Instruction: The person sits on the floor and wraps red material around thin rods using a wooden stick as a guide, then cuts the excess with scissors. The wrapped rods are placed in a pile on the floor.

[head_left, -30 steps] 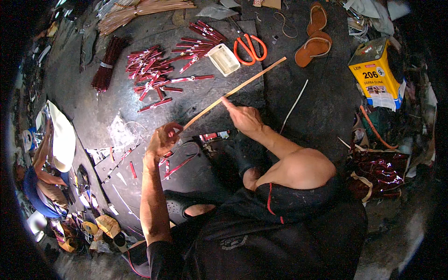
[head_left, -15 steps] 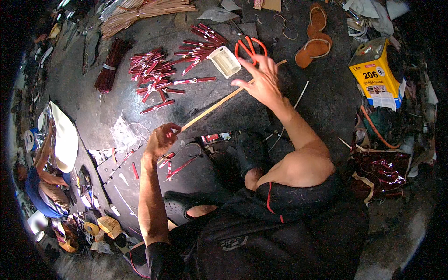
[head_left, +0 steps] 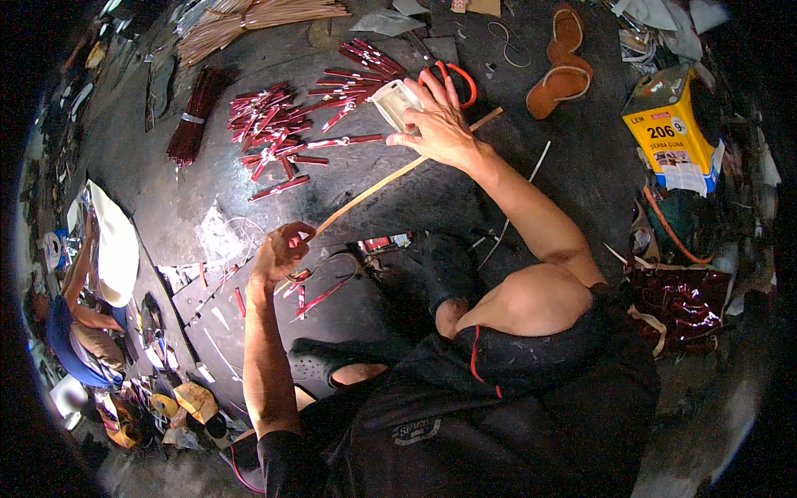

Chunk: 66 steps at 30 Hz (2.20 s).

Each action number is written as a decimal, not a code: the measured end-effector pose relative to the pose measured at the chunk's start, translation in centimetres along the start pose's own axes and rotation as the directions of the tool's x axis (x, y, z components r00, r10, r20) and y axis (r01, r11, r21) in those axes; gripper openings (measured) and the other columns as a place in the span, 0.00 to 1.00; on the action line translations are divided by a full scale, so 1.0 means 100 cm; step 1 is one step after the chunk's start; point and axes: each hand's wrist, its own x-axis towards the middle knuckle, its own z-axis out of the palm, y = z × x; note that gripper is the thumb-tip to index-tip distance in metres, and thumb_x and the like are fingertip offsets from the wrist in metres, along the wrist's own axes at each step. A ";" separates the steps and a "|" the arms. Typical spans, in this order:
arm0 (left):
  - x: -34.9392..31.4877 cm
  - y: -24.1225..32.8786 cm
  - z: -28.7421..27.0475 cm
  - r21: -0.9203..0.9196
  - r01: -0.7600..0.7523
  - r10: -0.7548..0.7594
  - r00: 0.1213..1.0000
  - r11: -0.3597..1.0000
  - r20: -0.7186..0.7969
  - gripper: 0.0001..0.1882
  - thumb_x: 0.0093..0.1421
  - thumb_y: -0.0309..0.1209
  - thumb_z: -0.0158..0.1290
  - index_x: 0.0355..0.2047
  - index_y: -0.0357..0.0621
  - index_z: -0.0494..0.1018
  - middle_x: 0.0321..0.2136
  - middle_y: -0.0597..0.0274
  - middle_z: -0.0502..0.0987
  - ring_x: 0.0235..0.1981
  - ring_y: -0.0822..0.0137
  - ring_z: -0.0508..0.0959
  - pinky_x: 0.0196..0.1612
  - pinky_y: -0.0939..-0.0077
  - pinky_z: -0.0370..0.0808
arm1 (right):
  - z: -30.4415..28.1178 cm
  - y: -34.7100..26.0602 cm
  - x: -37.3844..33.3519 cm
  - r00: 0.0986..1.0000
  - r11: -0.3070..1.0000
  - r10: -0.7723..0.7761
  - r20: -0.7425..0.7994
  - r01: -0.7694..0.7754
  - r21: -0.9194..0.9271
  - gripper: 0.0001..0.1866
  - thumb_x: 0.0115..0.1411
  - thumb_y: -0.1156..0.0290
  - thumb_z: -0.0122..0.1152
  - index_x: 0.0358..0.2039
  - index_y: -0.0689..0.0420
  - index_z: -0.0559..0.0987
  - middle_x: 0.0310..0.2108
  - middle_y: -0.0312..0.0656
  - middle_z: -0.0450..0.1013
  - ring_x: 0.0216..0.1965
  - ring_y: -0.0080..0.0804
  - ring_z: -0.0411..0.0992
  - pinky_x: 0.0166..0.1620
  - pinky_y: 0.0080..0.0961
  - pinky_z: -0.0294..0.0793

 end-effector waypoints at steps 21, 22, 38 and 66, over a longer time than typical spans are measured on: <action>-0.004 -0.033 -0.003 0.017 0.003 -0.004 0.999 1.000 0.038 0.18 0.51 0.25 0.51 0.43 0.49 0.79 0.28 0.58 0.77 0.29 0.64 0.77 0.35 0.69 0.74 | 0.041 -0.024 -0.107 0.883 0.892 0.435 0.175 -0.449 0.047 0.23 0.64 0.67 0.51 0.60 0.52 0.70 0.17 0.55 0.72 0.20 0.55 0.74 0.24 0.50 0.72; -0.008 -0.032 -0.006 0.061 0.013 -0.014 1.000 0.998 0.017 0.18 0.51 0.25 0.51 0.43 0.48 0.79 0.28 0.58 0.77 0.29 0.63 0.77 0.35 0.69 0.74 | 0.027 -0.010 -0.106 0.836 0.845 0.529 0.144 -0.534 -0.004 0.22 0.64 0.67 0.51 0.60 0.52 0.70 0.18 0.55 0.73 0.21 0.55 0.74 0.25 0.51 0.72; -0.032 -0.045 -0.049 0.084 0.092 -0.097 0.993 0.992 0.061 0.18 0.52 0.26 0.50 0.44 0.46 0.79 0.25 0.57 0.77 0.27 0.67 0.76 0.34 0.72 0.74 | -0.017 0.008 -0.024 0.955 0.991 0.124 -0.271 -0.103 0.091 0.15 0.52 0.58 0.70 0.30 0.56 0.78 0.54 0.53 0.64 0.63 0.56 0.55 0.63 0.52 0.52; -0.048 -0.053 -0.073 0.153 0.115 -0.131 0.986 0.981 0.102 0.19 0.53 0.23 0.51 0.45 0.47 0.79 0.28 0.57 0.80 0.30 0.65 0.79 0.37 0.70 0.77 | 0.040 -0.071 -0.119 0.865 0.828 0.392 0.311 -0.480 0.290 0.28 0.64 0.67 0.49 0.66 0.47 0.61 0.19 0.60 0.73 0.22 0.58 0.75 0.28 0.54 0.74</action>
